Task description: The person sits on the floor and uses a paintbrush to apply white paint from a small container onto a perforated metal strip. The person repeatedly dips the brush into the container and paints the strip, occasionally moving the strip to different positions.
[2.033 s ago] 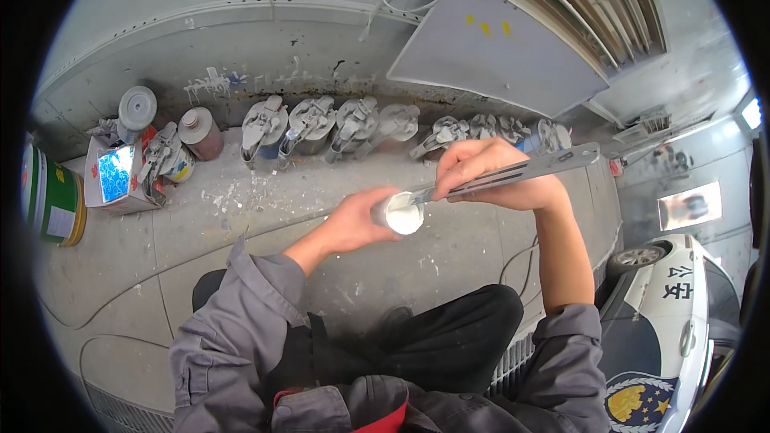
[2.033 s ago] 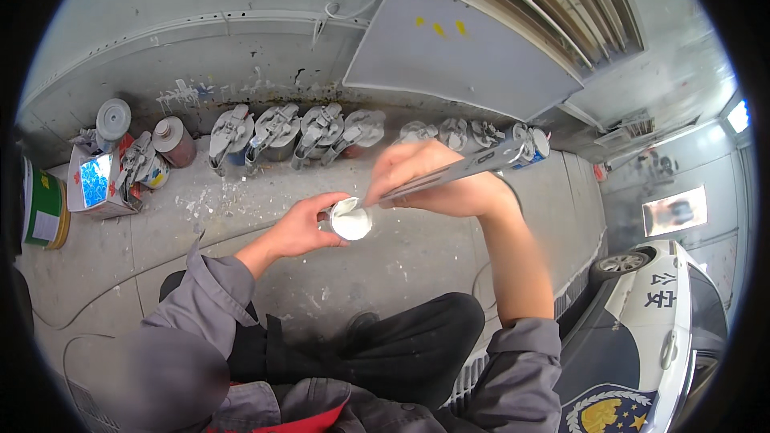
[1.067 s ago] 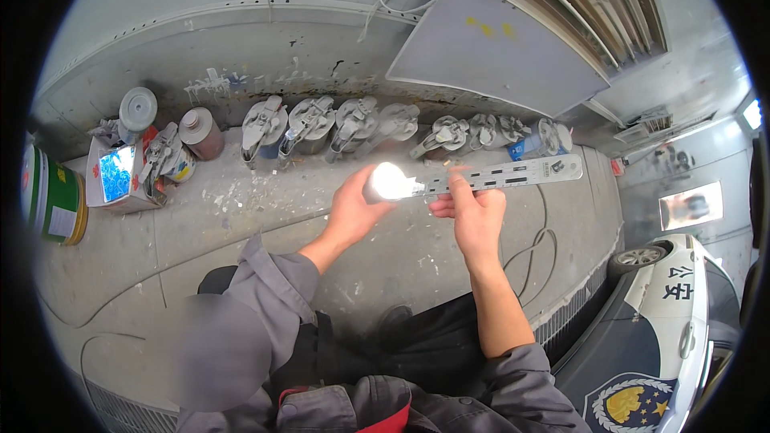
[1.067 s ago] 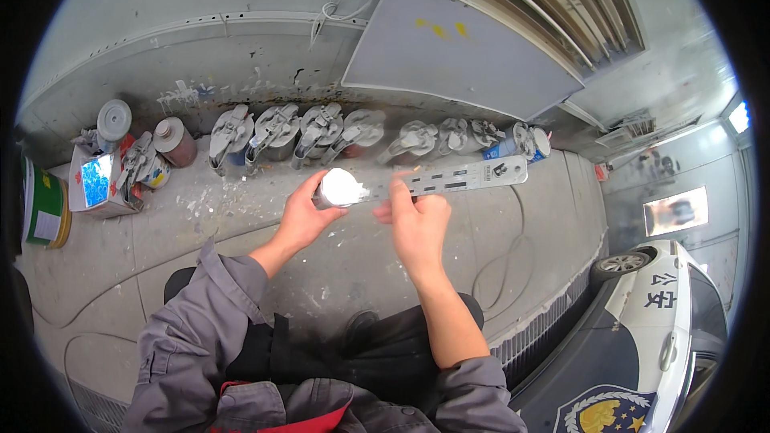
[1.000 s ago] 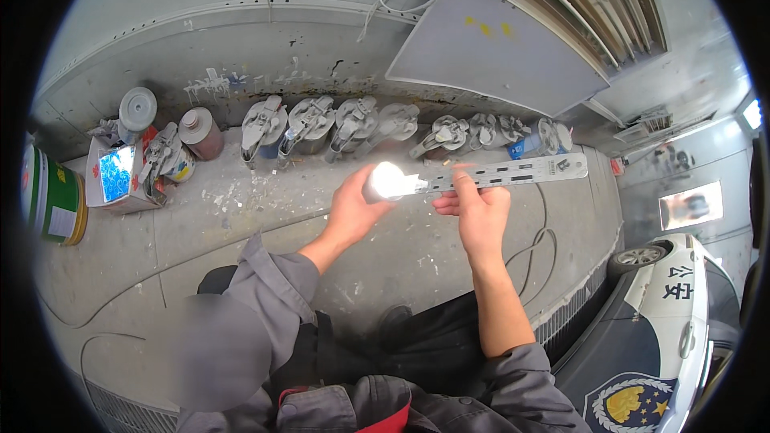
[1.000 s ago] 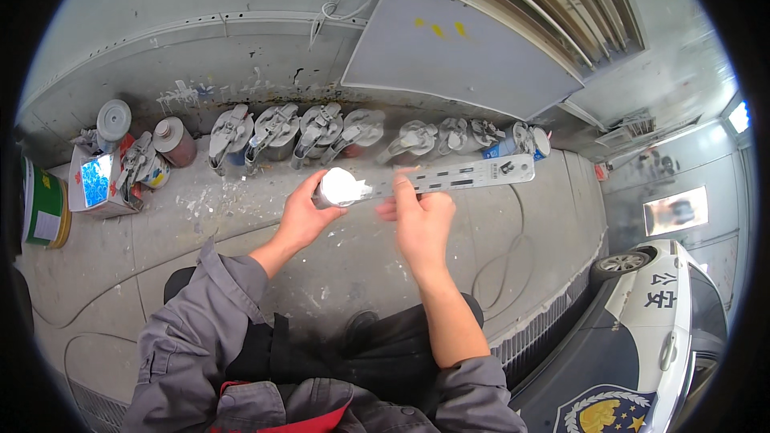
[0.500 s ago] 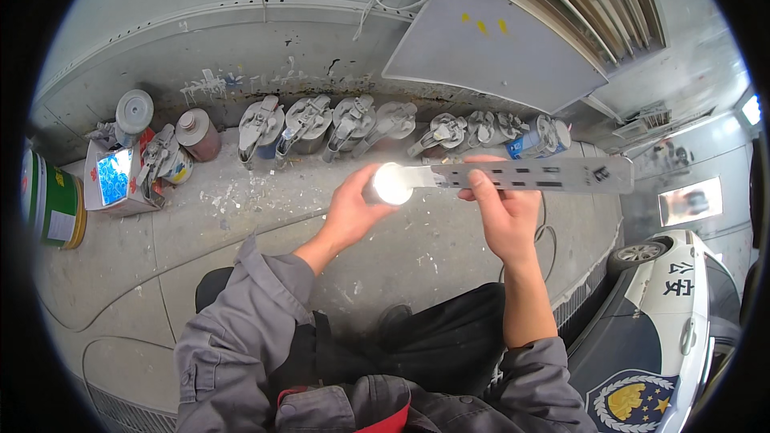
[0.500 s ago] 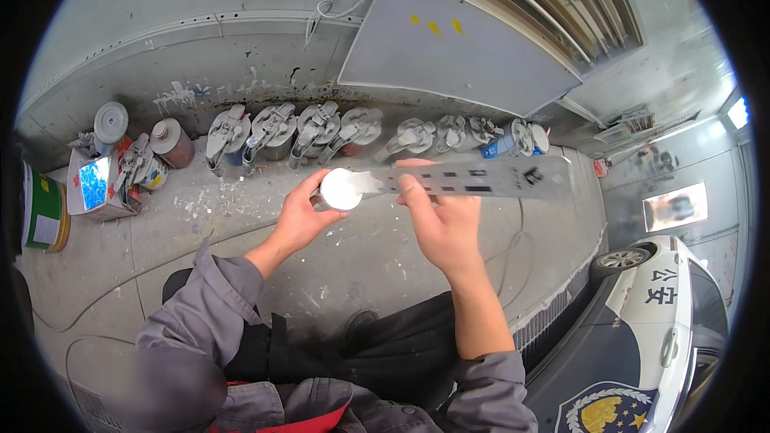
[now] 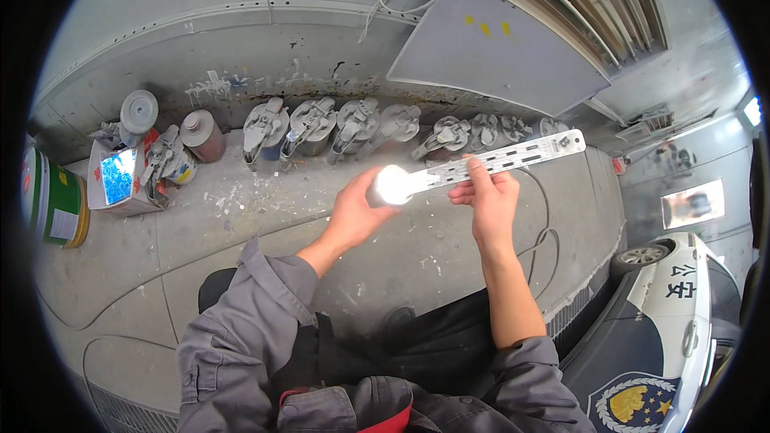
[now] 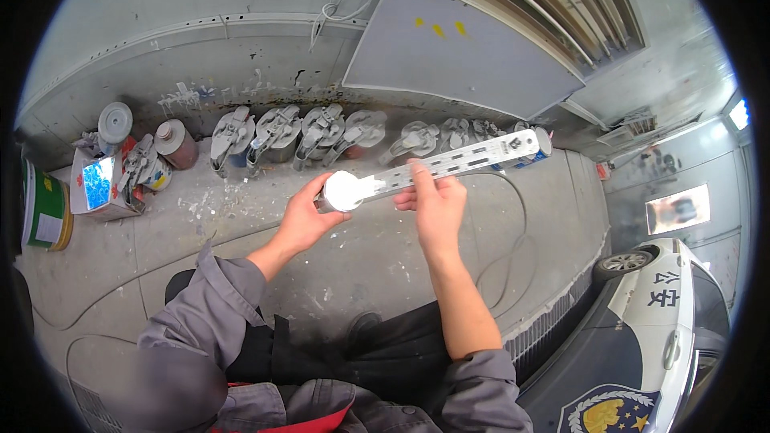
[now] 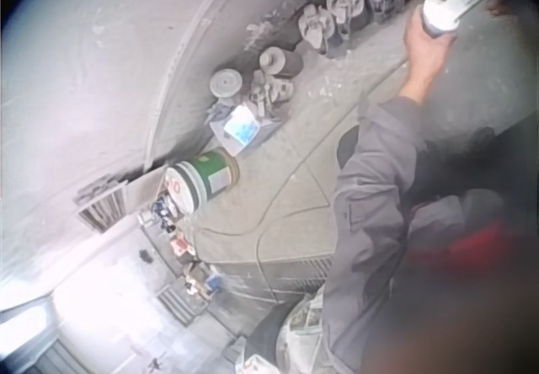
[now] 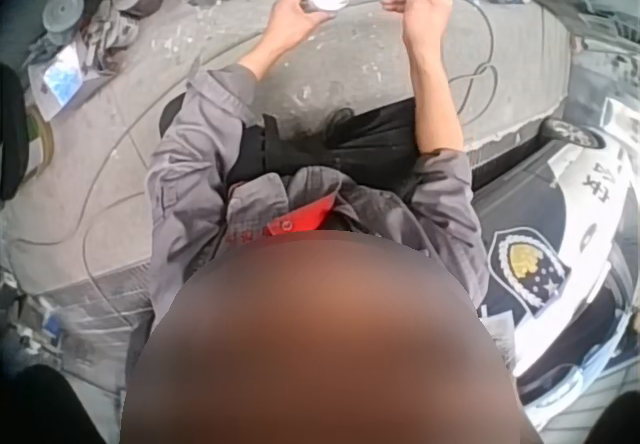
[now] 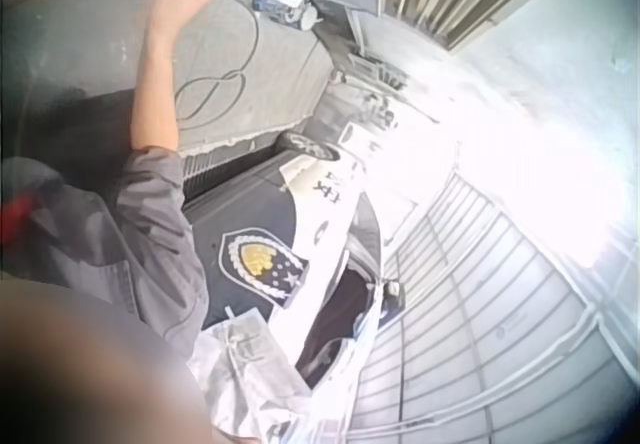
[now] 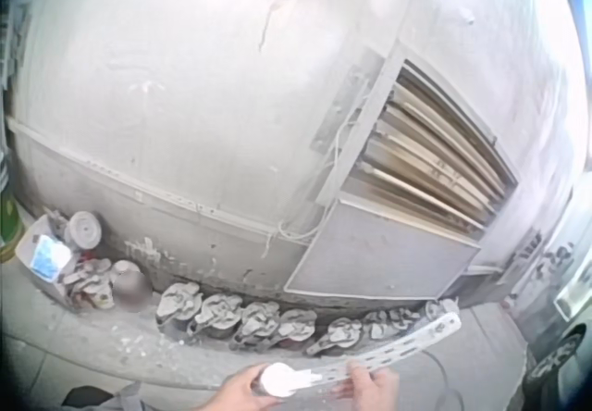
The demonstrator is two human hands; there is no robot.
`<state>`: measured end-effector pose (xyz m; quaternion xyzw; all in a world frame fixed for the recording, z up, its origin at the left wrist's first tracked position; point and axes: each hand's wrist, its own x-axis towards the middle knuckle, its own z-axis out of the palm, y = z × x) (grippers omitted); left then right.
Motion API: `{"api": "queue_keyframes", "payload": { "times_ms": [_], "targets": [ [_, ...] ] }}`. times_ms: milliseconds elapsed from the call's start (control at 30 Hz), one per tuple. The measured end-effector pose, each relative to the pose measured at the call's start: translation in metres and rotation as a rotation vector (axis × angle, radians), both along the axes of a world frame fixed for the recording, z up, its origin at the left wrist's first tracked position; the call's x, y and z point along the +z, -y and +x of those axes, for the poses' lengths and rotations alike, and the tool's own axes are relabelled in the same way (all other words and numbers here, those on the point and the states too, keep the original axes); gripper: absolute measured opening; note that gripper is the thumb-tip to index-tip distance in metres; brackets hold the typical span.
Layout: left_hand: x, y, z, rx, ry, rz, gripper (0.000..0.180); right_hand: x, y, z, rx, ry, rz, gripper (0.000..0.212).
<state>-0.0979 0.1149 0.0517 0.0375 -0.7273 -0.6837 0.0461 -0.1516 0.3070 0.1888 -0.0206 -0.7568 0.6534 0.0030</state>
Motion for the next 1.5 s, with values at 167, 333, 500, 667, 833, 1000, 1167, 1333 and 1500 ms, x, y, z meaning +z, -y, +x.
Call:
{"api": "queue_keyframes", "payload": {
  "times_ms": [167,333,500,667,833,1000,1167,1333,1500],
  "targets": [
    [-0.005,0.0,-0.003,0.015,-0.016,0.032,0.078,0.021,-0.025,-0.006,-0.021,-0.039,-0.065,0.027],
    [-0.001,0.001,-0.001,0.016,0.0,0.05,0.075,0.053,-0.029,0.008,0.059,-0.222,-0.025,0.029],
    [0.003,0.002,0.0,0.006,-0.03,0.084,0.072,0.071,-0.027,0.024,0.217,-0.376,0.154,0.031],
    [0.005,0.0,0.001,-0.025,-0.082,0.141,0.071,0.056,-0.012,0.02,0.379,-0.459,0.299,0.021],
    [0.002,-0.002,0.003,-0.015,-0.07,0.09,0.077,0.002,0.001,0.014,0.192,-0.268,0.267,0.025],
    [0.0,-0.001,0.003,0.037,-0.027,0.039,0.074,-0.015,0.014,0.016,0.026,-0.119,0.075,0.029],
    [0.0,0.001,0.002,0.041,-0.023,0.018,0.075,0.0,-0.002,0.007,-0.089,-0.032,-0.046,0.028],
    [-0.005,0.003,-0.001,0.03,-0.029,-0.04,0.082,0.029,-0.022,0.012,-0.062,-0.136,-0.045,0.03],
    [-0.001,0.003,-0.001,0.006,-0.003,-0.008,0.081,0.056,-0.022,0.029,0.112,-0.364,0.112,0.032]
  ]
}}
